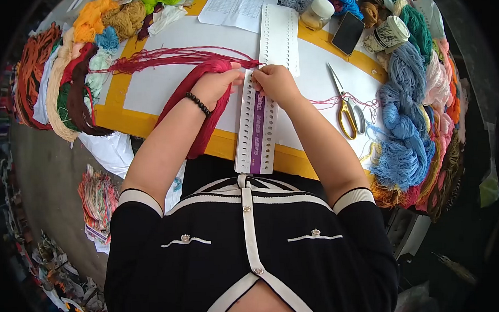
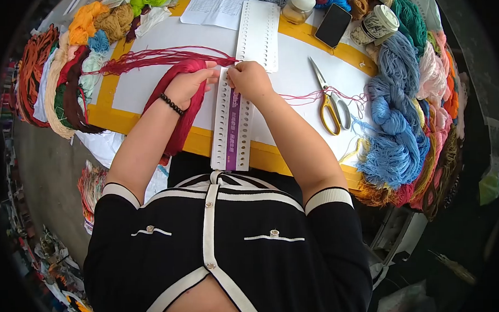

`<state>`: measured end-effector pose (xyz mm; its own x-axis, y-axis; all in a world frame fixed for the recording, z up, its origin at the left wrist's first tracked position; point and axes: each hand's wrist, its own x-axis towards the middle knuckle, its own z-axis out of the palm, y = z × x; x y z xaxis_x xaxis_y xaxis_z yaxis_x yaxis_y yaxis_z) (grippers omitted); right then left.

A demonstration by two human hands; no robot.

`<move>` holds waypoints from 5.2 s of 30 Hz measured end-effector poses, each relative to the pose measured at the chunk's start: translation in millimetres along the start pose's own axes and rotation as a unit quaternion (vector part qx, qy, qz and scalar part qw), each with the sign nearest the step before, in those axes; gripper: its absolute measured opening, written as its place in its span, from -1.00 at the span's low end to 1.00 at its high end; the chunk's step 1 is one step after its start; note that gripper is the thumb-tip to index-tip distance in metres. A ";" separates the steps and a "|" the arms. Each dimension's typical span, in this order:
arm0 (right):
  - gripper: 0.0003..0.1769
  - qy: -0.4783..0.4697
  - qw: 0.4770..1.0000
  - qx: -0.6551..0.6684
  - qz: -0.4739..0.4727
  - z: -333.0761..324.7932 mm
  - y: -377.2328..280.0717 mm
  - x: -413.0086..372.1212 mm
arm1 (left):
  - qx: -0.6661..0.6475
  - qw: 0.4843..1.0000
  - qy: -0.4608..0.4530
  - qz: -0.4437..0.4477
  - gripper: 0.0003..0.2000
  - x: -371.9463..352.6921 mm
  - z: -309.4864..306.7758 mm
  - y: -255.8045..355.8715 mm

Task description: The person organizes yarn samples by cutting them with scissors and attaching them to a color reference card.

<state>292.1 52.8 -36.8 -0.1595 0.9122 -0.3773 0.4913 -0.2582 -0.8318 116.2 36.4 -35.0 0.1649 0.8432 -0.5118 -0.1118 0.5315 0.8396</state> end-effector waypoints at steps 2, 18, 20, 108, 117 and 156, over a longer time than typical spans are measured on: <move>-0.69 -0.003 1.000 0.026 0.009 -2.5 -4.7 -3.6 | 0.001 1.000 0.002 0.023 -0.61 2.1 7.7 -1.5; -0.81 -0.018 0.992 0.121 -0.021 -3.0 3.3 -9.7 | 0.181 0.968 -0.011 0.174 -0.59 14.9 -1.5 -10.0; -0.82 -0.004 0.987 0.161 -0.017 -3.7 6.1 -9.9 | 0.088 0.975 -0.017 0.205 -0.66 12.6 -4.1 -6.8; -0.87 0.139 0.848 -0.296 -0.417 22.8 27.1 -46.6 | 0.155 0.984 0.032 0.087 -0.60 15.4 -14.4 -21.9; -0.68 0.016 0.999 -0.039 -0.032 17.2 -6.6 -13.4 | 0.142 0.985 0.023 0.093 -0.61 8.7 -8.3 -16.5; -0.67 0.219 0.820 -0.356 -0.391 -31.4 21.3 -37.9 | -0.064 0.986 -0.095 0.119 -0.57 -31.3 -5.0 5.4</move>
<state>335.4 22.7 -27.5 -0.4183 0.7769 0.4705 0.7859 0.5693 -0.2414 105.5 13.2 -15.3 0.2994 0.9208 -0.2499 -0.2901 0.3374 0.8956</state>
